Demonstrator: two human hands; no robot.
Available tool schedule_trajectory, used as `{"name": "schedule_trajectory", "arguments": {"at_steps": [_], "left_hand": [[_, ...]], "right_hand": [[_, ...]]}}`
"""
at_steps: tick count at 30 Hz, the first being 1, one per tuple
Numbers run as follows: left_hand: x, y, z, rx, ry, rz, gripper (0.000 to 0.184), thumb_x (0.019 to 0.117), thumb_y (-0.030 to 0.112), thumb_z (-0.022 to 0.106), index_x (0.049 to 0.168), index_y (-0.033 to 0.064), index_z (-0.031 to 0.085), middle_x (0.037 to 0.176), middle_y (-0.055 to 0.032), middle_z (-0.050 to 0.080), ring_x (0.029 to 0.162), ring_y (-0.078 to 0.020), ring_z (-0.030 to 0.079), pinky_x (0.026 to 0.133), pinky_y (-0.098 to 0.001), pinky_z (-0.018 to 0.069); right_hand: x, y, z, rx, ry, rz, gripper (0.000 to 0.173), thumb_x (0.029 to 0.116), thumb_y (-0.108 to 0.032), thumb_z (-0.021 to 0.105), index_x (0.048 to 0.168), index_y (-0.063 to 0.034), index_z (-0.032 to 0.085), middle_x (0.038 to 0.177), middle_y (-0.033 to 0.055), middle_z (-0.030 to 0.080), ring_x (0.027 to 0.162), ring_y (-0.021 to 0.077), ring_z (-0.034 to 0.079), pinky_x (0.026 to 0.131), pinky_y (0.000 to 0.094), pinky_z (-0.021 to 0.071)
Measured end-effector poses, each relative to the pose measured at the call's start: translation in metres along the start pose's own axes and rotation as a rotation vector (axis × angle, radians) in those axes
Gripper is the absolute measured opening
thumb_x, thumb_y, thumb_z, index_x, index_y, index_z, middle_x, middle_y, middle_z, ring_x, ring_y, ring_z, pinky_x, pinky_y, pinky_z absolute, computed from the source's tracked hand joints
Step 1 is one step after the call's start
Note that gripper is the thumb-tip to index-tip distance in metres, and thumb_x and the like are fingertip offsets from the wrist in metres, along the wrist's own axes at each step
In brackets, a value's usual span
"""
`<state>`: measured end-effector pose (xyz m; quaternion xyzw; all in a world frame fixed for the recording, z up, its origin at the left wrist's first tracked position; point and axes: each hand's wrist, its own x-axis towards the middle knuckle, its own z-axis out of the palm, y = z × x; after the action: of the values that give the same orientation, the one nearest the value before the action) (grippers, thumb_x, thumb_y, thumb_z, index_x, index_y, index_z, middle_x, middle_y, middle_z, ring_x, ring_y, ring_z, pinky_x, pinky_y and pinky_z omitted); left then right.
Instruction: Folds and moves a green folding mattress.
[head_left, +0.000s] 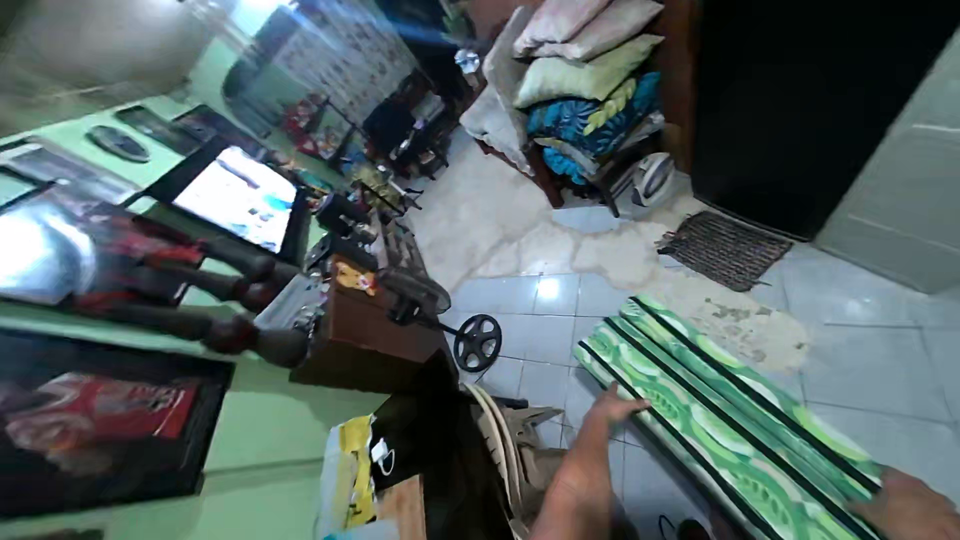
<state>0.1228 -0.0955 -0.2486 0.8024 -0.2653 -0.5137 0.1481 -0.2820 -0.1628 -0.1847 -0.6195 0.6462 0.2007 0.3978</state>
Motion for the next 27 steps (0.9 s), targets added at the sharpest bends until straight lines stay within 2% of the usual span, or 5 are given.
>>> {"name": "schedule_trajectory", "arguments": {"at_steps": [4,9,20,23,27], "left_hand": [[0.019,0.006,0.107,-0.194,0.307,-0.137,0.145,0.0676,0.056,0.09,0.162,0.0142,-0.012,0.131,-0.0328,0.059,0.111,-0.0416,0.067,0.092,-0.0591,0.0562],[0.008,0.045,0.139,-0.232,0.431,-0.308,0.148,0.067,0.046,0.094,0.161,0.0251,-0.019,0.151,-0.0373,0.035,0.109,-0.0477,0.064,0.083,-0.0605,0.058],[0.072,0.019,0.089,-0.503,0.567,-0.308,0.127,0.0753,0.028,0.091,0.163,0.0276,-0.001,0.152,-0.032,0.038,0.121,-0.0499,0.056,0.088,-0.0638,0.0537],[0.092,0.007,0.046,-0.576,0.589,-0.288,0.109,0.0765,0.02,0.087,0.159,0.018,0.016,0.129,-0.0294,0.057,0.097,-0.0418,0.066,0.075,-0.0581,0.0568],[0.137,0.015,-0.027,-0.468,0.621,-0.342,0.105,0.0683,0.019,0.092,0.151,0.0093,0.028,0.119,-0.0268,0.063,0.1,-0.0409,0.067,0.078,-0.0585,0.0573]], "right_hand": [[0.086,0.02,0.028,-0.026,0.058,0.005,0.09,0.0791,-0.033,0.089,0.148,0.0035,0.044,0.149,0.0351,0.045,0.141,0.0526,0.042,0.111,0.0716,0.0345],[0.109,0.023,0.025,-0.119,0.012,0.085,0.088,0.0779,-0.03,0.089,0.147,0.001,0.046,0.147,0.0309,0.049,0.14,0.0494,0.045,0.109,0.0697,0.0379],[0.132,-0.044,-0.005,-0.073,-0.179,0.127,0.061,0.0815,-0.032,0.082,0.131,-0.0038,0.062,0.121,0.027,0.068,0.117,0.0464,0.063,0.095,0.0695,0.0492],[0.128,-0.081,-0.012,-0.051,-0.177,0.13,0.051,0.0835,-0.031,0.081,0.124,-0.0034,0.067,0.118,0.0261,0.069,0.116,0.0462,0.064,0.095,0.0703,0.0484],[0.13,-0.148,-0.022,-0.053,-0.135,0.125,0.044,0.0845,-0.033,0.078,0.117,-0.0039,0.069,0.113,0.025,0.07,0.11,0.0451,0.066,0.091,0.0705,0.0495]]}}
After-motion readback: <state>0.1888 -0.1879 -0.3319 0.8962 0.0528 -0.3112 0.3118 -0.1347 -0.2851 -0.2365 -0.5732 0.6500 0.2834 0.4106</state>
